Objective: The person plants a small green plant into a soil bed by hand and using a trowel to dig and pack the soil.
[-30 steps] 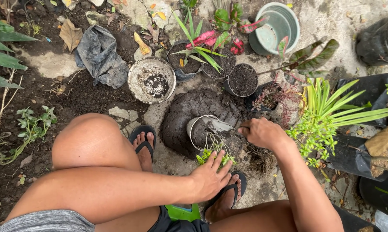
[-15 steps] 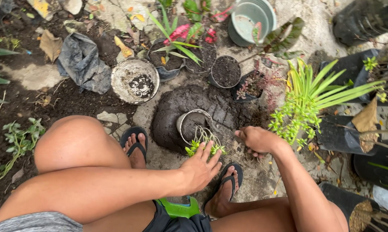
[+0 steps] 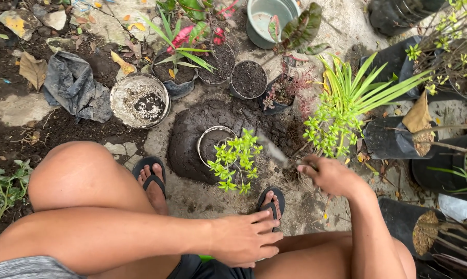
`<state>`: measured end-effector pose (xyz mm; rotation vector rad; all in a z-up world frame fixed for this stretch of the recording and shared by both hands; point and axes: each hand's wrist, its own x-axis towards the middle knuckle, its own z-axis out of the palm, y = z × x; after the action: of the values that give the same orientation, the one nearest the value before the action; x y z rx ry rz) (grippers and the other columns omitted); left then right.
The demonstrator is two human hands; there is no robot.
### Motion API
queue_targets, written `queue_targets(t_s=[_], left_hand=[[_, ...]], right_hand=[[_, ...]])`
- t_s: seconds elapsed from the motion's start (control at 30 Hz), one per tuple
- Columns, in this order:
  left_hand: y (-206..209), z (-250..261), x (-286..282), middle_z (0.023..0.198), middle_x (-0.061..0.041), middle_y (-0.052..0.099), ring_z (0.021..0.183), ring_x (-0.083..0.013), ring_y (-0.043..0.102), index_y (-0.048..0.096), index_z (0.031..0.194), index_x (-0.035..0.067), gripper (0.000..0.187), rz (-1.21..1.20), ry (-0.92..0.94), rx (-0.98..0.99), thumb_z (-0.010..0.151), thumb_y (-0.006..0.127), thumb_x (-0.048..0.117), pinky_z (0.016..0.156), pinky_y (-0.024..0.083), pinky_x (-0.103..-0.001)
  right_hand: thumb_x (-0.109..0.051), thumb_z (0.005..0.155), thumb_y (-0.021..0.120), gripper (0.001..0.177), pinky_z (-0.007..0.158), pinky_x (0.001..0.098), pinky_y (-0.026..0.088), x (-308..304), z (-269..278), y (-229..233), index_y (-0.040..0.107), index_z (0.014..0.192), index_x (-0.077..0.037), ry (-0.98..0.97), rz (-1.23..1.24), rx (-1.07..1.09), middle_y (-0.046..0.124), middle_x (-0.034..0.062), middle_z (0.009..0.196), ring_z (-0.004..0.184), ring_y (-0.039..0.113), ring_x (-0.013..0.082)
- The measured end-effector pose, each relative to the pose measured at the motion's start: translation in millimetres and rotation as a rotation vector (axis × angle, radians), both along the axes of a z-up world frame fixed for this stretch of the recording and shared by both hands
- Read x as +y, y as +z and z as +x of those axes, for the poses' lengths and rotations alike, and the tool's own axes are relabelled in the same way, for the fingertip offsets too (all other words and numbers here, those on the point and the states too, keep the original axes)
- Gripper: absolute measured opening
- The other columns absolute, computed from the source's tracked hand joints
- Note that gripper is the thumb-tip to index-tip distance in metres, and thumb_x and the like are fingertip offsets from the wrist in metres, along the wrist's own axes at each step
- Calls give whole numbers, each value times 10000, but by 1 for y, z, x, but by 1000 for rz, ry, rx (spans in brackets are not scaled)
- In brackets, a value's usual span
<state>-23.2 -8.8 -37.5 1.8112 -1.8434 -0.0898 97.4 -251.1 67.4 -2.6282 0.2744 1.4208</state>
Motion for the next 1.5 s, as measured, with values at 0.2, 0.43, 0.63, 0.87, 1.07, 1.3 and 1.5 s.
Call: queue_targets(t_s=[0.2,0.43,0.63,0.87,1.07,1.3,1.5], left_hand=[[15,53,-12,1463,-109,601,1458,-387,445,731,1245,145,328,478,142,-421,955,615,248,1247,165,-669],[78,134,19,1362,-179,668,1358,-403,543,754,1196,131,284,920,425,-609,996,605,267,1234,223,-639],[44,156,47,1447,-127,604,1470,-347,409,670,1335,190,347,921,571,-277,1002,613,267,1252,136,-625],[11,159,61,1447,-94,614,1452,-404,432,713,1297,206,371,752,669,-172,961,681,358,1250,175,-608],[12,156,71,1451,-111,606,1442,-421,436,695,1332,211,433,707,708,-138,930,714,370,1242,177,-623],[47,166,79,1414,-134,626,1407,-401,476,704,1310,205,390,613,780,19,953,674,359,1234,192,-625],[92,169,93,1272,-187,693,1298,-387,586,712,1251,76,353,677,870,0,998,613,301,1200,293,-591]], right_hand=[[-272,1039,511,448,893,486,631,26,-10,14,574,1377,16,196,-41,-220,744,256,1069,1015,765,353],[-318,1038,518,460,889,479,616,32,-11,-37,559,1417,-60,316,1,-351,737,209,1086,1042,746,326],[-346,1045,503,472,816,581,609,39,-13,-82,509,1443,-92,320,163,-455,686,247,1174,999,732,457],[-275,1057,490,465,787,587,626,39,-17,-100,516,1452,-31,331,277,-348,695,276,1159,999,725,476],[-195,1037,522,432,818,478,654,39,-41,-99,552,1409,22,284,315,-282,730,271,1160,1010,754,402],[-182,1047,514,402,791,440,693,46,-87,-110,525,1368,61,325,266,-154,717,318,1043,939,776,385],[-211,1003,503,442,785,592,614,47,-99,-118,449,1345,65,127,304,-216,706,335,997,982,724,501]])
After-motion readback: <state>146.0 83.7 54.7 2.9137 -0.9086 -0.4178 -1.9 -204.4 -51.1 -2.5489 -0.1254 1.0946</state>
